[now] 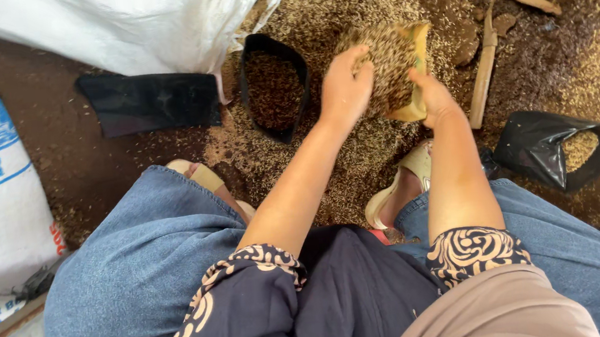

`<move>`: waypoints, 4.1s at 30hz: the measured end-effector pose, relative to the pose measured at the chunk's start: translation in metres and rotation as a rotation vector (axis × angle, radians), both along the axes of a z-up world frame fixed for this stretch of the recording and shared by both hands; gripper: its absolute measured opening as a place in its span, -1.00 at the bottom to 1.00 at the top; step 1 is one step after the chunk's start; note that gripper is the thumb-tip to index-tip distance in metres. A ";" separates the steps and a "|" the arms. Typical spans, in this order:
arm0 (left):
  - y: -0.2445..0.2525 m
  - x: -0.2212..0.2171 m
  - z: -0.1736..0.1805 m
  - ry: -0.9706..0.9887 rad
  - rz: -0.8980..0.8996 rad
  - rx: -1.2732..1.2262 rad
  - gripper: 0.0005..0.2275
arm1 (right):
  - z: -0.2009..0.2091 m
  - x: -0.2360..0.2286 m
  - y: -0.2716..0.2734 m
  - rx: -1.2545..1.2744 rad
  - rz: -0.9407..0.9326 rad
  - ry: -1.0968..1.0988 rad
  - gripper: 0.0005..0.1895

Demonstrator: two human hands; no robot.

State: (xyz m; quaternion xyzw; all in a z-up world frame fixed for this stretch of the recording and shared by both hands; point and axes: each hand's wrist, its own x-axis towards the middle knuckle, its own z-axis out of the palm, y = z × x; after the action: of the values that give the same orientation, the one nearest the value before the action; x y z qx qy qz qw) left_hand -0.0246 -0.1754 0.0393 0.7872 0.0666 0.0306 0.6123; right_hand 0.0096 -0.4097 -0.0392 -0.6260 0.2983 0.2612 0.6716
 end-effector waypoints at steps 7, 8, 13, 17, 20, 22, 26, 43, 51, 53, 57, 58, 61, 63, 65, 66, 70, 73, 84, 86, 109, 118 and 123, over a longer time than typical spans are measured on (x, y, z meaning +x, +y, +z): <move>0.125 -0.002 0.023 0.120 0.299 0.380 -0.78 | 0.072 0.030 0.030 0.048 0.044 -0.194 -0.19; 0.137 -0.007 0.015 0.075 0.349 0.537 -0.66 | 0.086 0.029 0.041 0.056 0.047 -0.204 -0.19; 0.162 -0.024 -0.042 0.237 0.338 0.669 -0.48 | 0.139 0.012 0.102 -0.033 0.089 -0.122 -0.20; 0.169 -0.019 -0.074 0.205 0.360 0.461 -0.83 | 0.138 -0.005 0.136 -0.278 0.276 -0.091 -0.21; 0.172 -0.015 -0.088 0.091 0.420 0.374 -0.86 | 0.122 -0.018 0.167 -0.387 0.415 -0.229 -0.18; 0.172 -0.008 -0.092 0.042 0.435 0.352 -0.86 | 0.120 -0.021 0.185 -0.453 0.441 -0.284 -0.14; 0.170 -0.007 -0.100 0.017 0.450 0.353 -0.86 | 0.131 -0.033 0.225 -0.694 0.397 -0.308 -0.03; 0.182 -0.019 -0.065 0.208 0.351 0.332 -0.76 | 0.130 0.009 0.128 -1.558 0.235 -0.902 0.17; 0.184 -0.037 -0.040 0.367 0.207 0.454 -0.77 | 0.064 -0.017 0.211 -1.127 0.752 -0.439 -0.41; 0.168 -0.043 -0.041 0.199 0.031 0.480 -0.77 | 0.052 -0.011 0.207 -1.109 0.753 -0.353 -0.56; 0.169 -0.043 -0.044 0.115 0.133 0.474 -0.77 | 0.036 0.007 0.170 -1.102 0.590 -0.440 -0.62; 0.175 -0.042 -0.046 0.128 0.172 0.491 -0.77 | 0.031 0.009 0.169 -1.093 0.629 -0.453 -0.60; 0.194 -0.034 -0.049 0.155 0.267 0.515 -0.75 | 0.026 0.017 0.169 -1.072 0.680 -0.537 -0.61; 0.197 -0.036 -0.056 0.176 0.302 0.484 -0.74 | 0.024 0.013 0.176 -1.085 0.666 -0.525 -0.63; 0.195 -0.038 -0.062 0.264 0.301 0.433 -0.73 | 0.028 0.009 0.183 -1.127 0.614 -0.445 -0.63; 0.192 -0.037 -0.064 0.304 0.294 0.407 -0.72 | 0.032 0.007 0.185 -1.111 0.637 -0.521 -0.63; 0.187 -0.041 -0.070 0.314 0.276 0.371 -0.71 | 0.054 0.004 0.192 -1.073 0.654 -0.542 -0.67; 0.184 -0.043 -0.072 0.199 0.314 0.378 -0.73 | 0.071 0.002 0.197 -0.956 0.546 -0.837 -0.68; 0.124 -0.053 -0.078 -0.117 0.255 0.424 -0.79 | -0.007 0.014 0.223 -1.202 1.886 -1.214 -0.69; 0.108 -0.051 -0.082 -0.177 0.245 0.426 -0.81 | -0.026 0.024 0.200 -1.326 1.961 -1.077 -0.64; 0.152 -0.042 -0.065 0.220 0.090 0.440 -0.77 | -0.009 0.026 0.232 -1.077 1.999 -1.151 -0.59; 0.166 -0.043 -0.082 0.125 0.033 0.198 -0.77 | -0.026 0.004 0.249 -1.006 1.874 -1.178 -0.49; 0.176 -0.042 -0.069 0.236 -0.032 0.201 -0.74 | -0.029 -0.004 0.266 -1.113 1.927 -1.076 -0.48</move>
State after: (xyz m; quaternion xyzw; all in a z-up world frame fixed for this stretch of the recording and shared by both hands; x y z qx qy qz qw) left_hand -0.0661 0.0002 -0.0295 0.8436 0.1221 -0.0651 0.5188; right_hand 0.0054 -0.1436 -0.0679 -0.8183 -0.5279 0.1962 -0.1151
